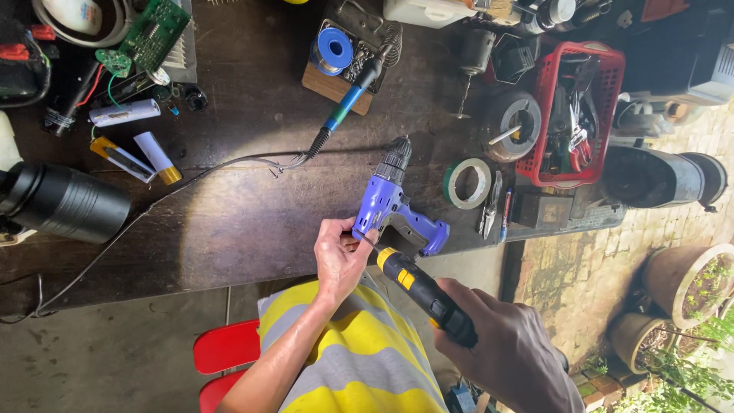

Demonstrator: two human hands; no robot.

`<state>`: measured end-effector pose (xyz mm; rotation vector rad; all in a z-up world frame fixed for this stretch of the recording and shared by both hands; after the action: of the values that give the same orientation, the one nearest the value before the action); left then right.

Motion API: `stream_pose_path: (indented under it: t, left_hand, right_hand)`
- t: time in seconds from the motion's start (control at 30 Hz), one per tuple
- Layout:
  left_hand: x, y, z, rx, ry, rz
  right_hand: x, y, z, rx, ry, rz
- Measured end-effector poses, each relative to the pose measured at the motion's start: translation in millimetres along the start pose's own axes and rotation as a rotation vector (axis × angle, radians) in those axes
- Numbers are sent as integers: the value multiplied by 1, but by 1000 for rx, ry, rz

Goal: Disassembling a cordless power drill using an electric screwdriver to inspect internal components

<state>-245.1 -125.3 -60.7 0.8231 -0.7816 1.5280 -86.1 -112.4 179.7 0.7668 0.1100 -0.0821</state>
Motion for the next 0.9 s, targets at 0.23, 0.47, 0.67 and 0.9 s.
stream_pose_path:
  t: [0.23,0.47,0.67,0.9]
  left_hand:
    - [-2,-2,-2,9,19,25]
    - [5,0,1,29,0,-5]
    - [4,1,-1,30,13,1]
    - [5,-1,-1,21,-4,-17]
  right_hand:
    - [-44,21,-14,-51,215,370]
    - [-69,29,-25,-98,351,562]
    - [-55,20,-29,-86,115,365]
    - [-57,7,-24,-149,153,496]
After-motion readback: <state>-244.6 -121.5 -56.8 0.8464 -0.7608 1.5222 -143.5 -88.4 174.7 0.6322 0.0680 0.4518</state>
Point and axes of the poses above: each hand's wrist, its own z-axis away from the middle knuckle, its own y-axis out of the back of the hand, x = y × z, the point moved 7 cm from there along -z, towards the middle knuckle, and after that the axes turned 6 degrees about -x, right-handed, at the moved point
